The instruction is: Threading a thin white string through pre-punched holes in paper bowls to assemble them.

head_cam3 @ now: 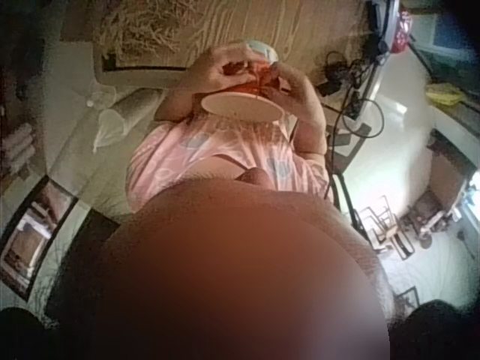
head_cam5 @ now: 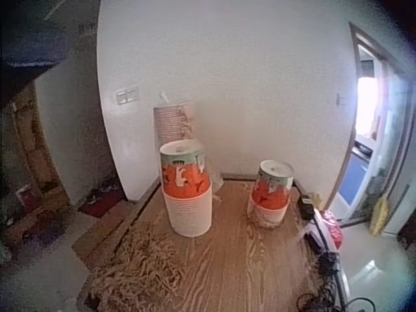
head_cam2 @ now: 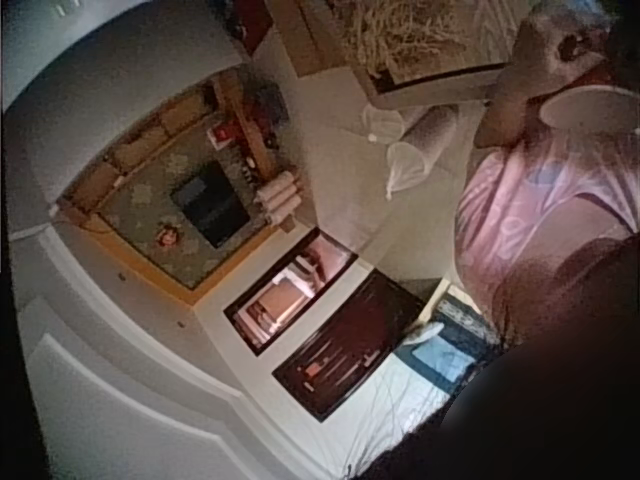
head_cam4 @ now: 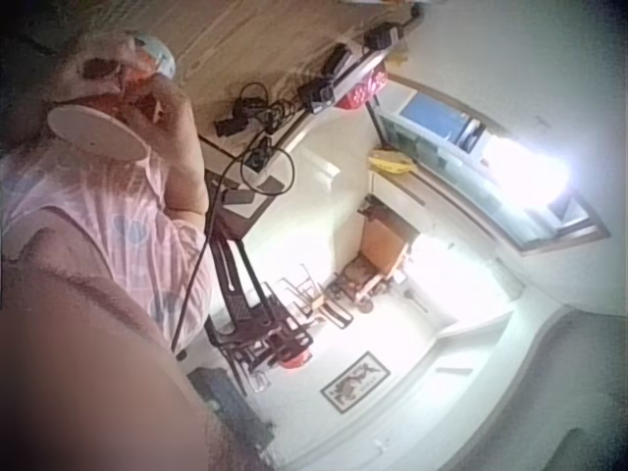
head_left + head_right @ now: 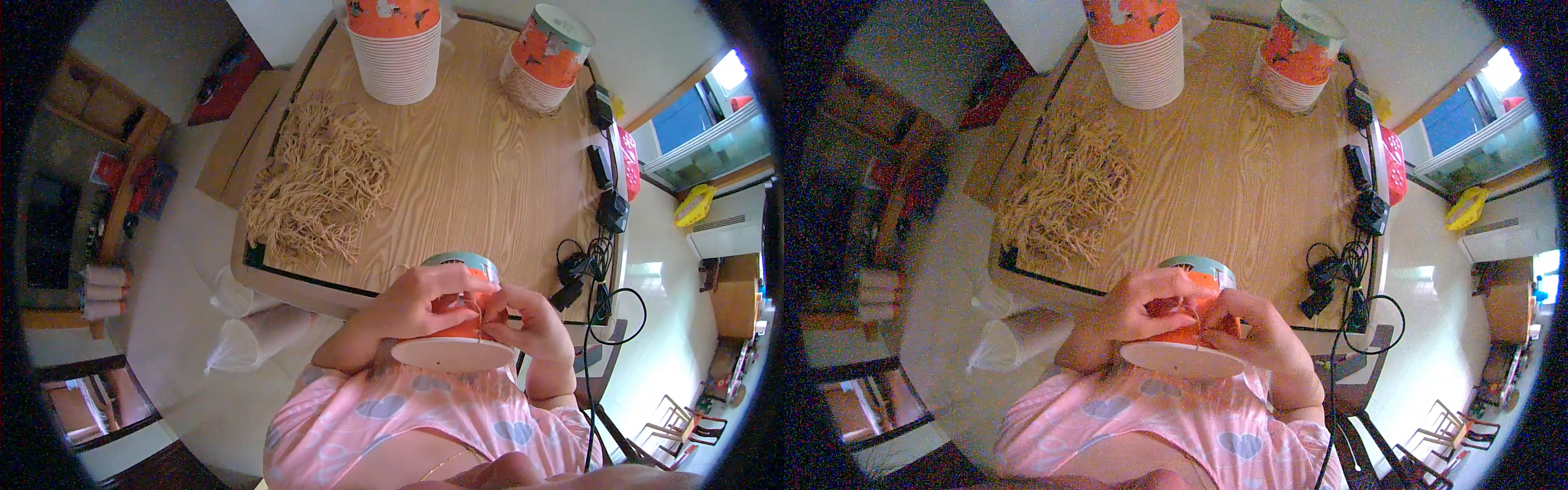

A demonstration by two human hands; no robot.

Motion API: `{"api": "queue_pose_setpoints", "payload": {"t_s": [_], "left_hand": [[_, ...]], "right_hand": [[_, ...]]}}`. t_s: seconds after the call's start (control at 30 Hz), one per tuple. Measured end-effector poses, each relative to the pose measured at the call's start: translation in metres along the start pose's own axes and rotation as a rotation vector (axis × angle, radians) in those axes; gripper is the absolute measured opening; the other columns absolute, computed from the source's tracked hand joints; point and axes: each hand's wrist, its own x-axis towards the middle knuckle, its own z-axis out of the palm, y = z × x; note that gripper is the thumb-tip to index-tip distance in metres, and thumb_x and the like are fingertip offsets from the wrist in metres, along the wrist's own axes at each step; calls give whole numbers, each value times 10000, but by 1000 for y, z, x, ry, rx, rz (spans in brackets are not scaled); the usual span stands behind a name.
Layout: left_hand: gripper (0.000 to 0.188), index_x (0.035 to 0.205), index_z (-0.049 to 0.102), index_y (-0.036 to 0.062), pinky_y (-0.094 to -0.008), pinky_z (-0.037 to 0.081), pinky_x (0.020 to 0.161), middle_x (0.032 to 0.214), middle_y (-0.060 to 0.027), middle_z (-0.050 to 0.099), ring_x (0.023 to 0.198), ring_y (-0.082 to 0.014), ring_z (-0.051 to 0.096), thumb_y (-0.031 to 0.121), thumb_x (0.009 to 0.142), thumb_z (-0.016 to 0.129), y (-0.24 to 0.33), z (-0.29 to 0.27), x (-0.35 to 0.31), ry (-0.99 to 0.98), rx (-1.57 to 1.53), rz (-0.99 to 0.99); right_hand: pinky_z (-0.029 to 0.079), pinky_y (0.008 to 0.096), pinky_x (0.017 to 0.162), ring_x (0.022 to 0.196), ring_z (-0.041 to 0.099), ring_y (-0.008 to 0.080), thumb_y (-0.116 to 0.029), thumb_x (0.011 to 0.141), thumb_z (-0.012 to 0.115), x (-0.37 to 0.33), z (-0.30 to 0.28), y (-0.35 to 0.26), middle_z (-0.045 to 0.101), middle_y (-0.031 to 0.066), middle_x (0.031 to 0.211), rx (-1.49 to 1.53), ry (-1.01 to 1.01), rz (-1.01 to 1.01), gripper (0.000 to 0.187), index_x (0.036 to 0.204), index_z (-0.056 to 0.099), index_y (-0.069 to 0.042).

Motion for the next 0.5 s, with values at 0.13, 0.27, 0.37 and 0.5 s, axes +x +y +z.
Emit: {"api": "queue_pose_setpoints", "payload": {"t_s": [0.13,0.27,0.37,0.5], "left_hand": [[226,921,636,56,-308,463,657,823,-68,600,758,-202,593,35,704,698,-1,-4,0,-93,-78,6],[173,868,641,52,-308,467,649,804,-75,604,745,-212,597,20,706,693,-16,-3,-2,-95,-35,169],[133,826,642,51,-307,470,641,778,-78,600,732,-213,598,12,708,690,-10,-3,-1,-94,-29,95],[134,810,633,51,-310,472,629,761,-78,593,725,-211,601,13,699,696,-8,-2,-1,-44,-6,104]], "right_hand": [[435,251,692,758,546,126,44,715,637,0,-1,1,565,53,785,-110,-10,-18,108,773,560,-4],[435,253,681,743,543,127,45,712,643,1,1,-2,566,53,781,-118,7,-20,109,765,560,-2],[429,252,678,734,536,125,30,711,653,1,1,-1,564,51,776,-117,13,-22,108,763,563,-3],[441,260,598,695,561,149,-62,731,695,4,2,4,602,50,782,-136,36,-89,117,814,620,-27]]}}
